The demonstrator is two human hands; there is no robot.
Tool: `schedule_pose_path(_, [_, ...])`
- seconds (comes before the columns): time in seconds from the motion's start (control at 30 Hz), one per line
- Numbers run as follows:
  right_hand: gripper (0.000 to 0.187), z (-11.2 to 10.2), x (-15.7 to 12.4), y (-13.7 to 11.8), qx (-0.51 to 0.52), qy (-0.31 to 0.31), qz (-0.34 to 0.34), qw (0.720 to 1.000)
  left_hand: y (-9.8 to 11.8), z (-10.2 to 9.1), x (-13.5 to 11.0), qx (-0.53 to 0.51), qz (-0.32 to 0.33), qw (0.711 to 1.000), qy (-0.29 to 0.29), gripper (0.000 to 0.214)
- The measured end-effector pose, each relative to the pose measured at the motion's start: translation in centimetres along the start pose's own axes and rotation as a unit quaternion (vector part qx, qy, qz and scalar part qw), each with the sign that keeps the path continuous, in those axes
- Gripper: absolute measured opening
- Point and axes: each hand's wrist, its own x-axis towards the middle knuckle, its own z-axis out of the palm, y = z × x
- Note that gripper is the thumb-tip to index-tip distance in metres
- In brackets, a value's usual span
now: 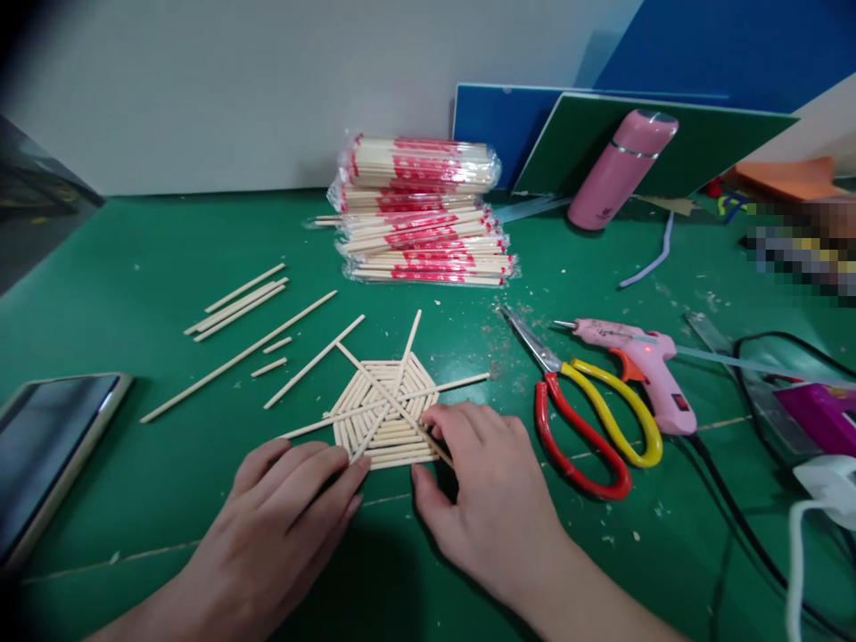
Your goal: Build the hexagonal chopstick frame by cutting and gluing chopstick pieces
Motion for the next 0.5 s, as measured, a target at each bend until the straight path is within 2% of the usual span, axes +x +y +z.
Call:
schedule_pose_path(0.2, [0.031,0.0,0.1,-0.1,0.010,0.005,0.000,1.000,0.1,-0.1,1.0,0.047,0.027,0.997,0.047,0.031])
schedule_pose_path(0.5, [0.033,0.2,0.1,-0.1,0.012,0.013,0.003,1.000,0.3,-0.5,1.7,0.094,0.049,0.994,0.030,0.024])
